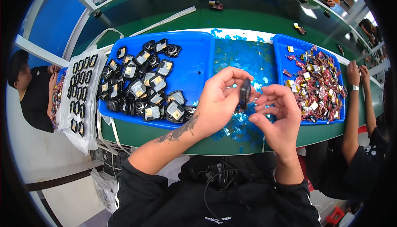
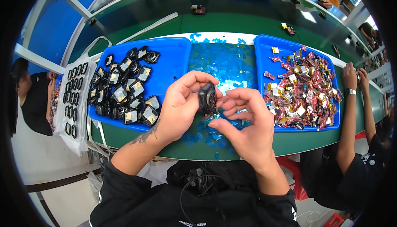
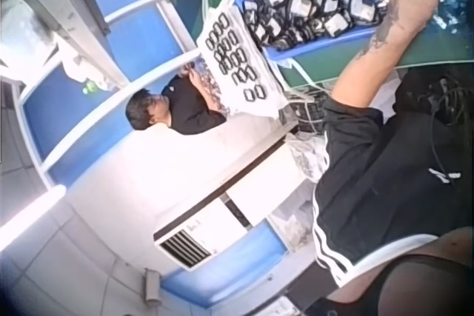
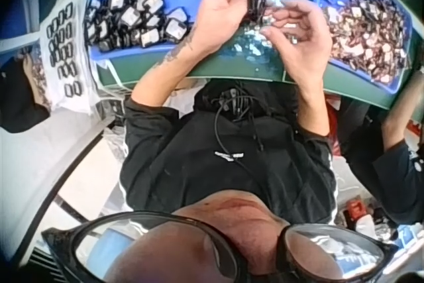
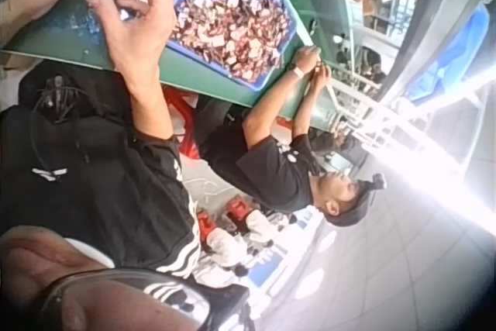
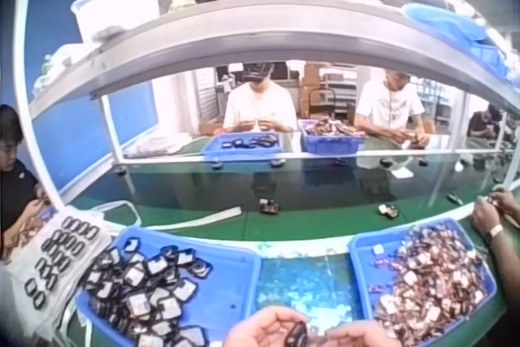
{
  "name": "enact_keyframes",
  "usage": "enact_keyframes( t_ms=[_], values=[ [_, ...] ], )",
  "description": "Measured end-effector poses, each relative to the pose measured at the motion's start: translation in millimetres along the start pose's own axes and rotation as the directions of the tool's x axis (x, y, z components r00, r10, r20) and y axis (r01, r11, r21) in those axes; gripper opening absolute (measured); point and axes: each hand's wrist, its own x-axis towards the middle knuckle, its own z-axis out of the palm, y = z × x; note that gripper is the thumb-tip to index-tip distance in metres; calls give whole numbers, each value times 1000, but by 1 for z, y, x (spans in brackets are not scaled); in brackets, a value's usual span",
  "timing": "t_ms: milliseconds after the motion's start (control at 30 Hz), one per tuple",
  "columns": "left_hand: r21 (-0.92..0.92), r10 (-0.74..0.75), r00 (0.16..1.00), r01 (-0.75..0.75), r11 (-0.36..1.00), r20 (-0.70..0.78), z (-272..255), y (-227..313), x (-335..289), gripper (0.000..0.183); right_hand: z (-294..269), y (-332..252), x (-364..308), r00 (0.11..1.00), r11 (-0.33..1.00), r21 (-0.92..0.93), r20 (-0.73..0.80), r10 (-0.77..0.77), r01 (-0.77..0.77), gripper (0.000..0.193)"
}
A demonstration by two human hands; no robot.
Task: Manually assembling small electronic modules, possibly smart watch components, by applying small parts and adhesive strips.
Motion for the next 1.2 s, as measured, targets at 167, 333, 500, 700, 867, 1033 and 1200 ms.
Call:
enact_keyframes(
  t_ms=[167,333,500,700,867,1033,1200],
  values=[
    [56,34,999,-34,998,2,-2,-1,-2,19,5,-3,5,998,997,31,5,65,-65,35],
    [63,-133,990,130,990,48,0,6,-4,15,-5,8,9,998,992,116,-47,44,-38,16],
    [74,10,997,-16,997,79,1,2,-5,23,-9,5,-1,999,954,300,40,13,-25,28],
    [154,36,997,-47,987,69,6,6,-3,27,-18,8,2,990,978,180,76,-117,102,32],
    [193,-93,995,87,977,22,-2,6,-3,23,-13,7,10,992,984,-136,75,-104,114,34],
    [44,37,995,-33,998,-88,-1,3,1,24,-6,5,2,806,600,-586,166,-569,544,46],
    [11,27,995,-26,1000,-94,-2,3,2,21,1,7,6,725,516,-529,338,-600,673,36]
  ],
)
